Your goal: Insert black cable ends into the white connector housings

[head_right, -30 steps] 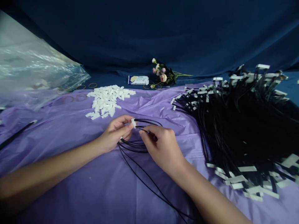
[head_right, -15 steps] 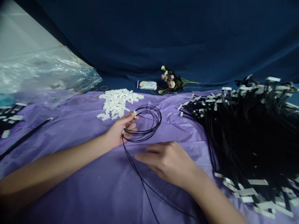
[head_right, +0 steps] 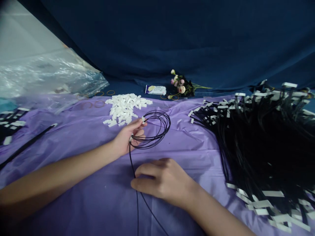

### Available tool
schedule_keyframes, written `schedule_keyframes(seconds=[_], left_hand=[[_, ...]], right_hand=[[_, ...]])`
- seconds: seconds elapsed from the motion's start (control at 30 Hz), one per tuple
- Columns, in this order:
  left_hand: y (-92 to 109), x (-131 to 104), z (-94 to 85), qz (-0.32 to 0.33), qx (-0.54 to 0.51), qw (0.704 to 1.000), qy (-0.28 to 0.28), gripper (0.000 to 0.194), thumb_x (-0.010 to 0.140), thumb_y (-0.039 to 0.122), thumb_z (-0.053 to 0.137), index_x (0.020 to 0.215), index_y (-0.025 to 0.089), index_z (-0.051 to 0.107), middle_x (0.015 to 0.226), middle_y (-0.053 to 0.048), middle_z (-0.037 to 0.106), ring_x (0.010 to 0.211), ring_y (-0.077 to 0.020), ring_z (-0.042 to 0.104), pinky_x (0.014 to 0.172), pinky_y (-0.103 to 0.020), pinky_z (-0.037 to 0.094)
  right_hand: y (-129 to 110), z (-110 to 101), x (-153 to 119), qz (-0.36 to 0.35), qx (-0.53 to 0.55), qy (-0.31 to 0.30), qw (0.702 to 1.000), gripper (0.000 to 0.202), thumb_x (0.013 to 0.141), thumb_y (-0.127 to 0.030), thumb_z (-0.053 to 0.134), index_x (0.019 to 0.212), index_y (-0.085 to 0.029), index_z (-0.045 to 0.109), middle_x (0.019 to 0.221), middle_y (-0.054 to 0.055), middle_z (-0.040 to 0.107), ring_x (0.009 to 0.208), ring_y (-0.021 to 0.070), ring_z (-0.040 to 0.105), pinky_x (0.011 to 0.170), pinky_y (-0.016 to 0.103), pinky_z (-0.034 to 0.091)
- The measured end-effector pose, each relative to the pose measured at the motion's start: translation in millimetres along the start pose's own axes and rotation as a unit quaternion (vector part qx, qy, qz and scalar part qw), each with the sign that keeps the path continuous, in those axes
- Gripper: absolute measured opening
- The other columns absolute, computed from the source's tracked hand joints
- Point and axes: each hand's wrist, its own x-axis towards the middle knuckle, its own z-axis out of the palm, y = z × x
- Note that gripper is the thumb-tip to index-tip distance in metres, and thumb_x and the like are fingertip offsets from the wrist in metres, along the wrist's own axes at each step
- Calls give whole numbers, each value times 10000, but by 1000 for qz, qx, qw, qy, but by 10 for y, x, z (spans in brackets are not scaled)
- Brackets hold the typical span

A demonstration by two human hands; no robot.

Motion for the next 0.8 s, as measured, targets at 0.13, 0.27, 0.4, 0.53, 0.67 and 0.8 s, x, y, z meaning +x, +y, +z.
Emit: schedule_keyframes(seconds=[0.13, 0.27, 0.4, 0.53, 0.67, 0.8], left_hand=[[-6, 5, -20, -5, -3, 1000, -5, 169, 837, 312, 582, 830, 153, 526, 476, 82, 327, 322, -32, 234, 311, -166, 129], [-7, 19, -44, -19, -7, 1000, -14, 205, 852, 340, 559, 819, 138, 550, 413, 88, 270, 308, -34, 222, 312, -156, 137], [0, 32, -64, -36, -33, 999, -15, 242, 870, 335, 527, 781, 113, 567, 385, 81, 265, 292, -22, 197, 306, -149, 131], [2, 40, -74, -38, -53, 998, -15, 232, 858, 318, 549, 767, 107, 576, 382, 78, 271, 277, -14, 192, 300, -149, 125], [0, 51, -76, -36, -51, 998, -14, 245, 862, 322, 538, 753, 107, 582, 373, 75, 273, 271, -15, 195, 296, -147, 129], [4, 51, -72, -40, -55, 998, -8, 230, 856, 319, 549, 768, 108, 580, 402, 79, 281, 280, -8, 202, 300, -133, 147]], right_hand=[[-16, 2, 2, -1, 22, 18, 1000, 126, 906, -183, 555, 906, -178, 681, 927, 0, 697, 755, 107, 644, 600, 231, 476], [-11, -71, -4, -1, 56, 38, 998, 138, 909, -184, 554, 904, -160, 689, 915, 23, 699, 768, 108, 650, 605, 233, 482], [8, -102, -34, 7, 109, 76, 991, 129, 887, -137, 575, 960, -142, 682, 935, 48, 689, 796, 101, 653, 638, 212, 508], [-4, -95, -46, 53, 158, 94, 982, 161, 827, -120, 655, 988, -113, 657, 925, 57, 681, 818, 94, 650, 726, 185, 535], [-27, -110, -29, 42, 161, 115, 979, 126, 812, -127, 674, 935, -111, 654, 899, 55, 681, 835, 103, 651, 743, 183, 538], [-20, -112, -36, 40, 133, 107, 985, 203, 822, -107, 656, 1023, -137, 647, 955, 49, 676, 856, 97, 648, 741, 183, 530]])
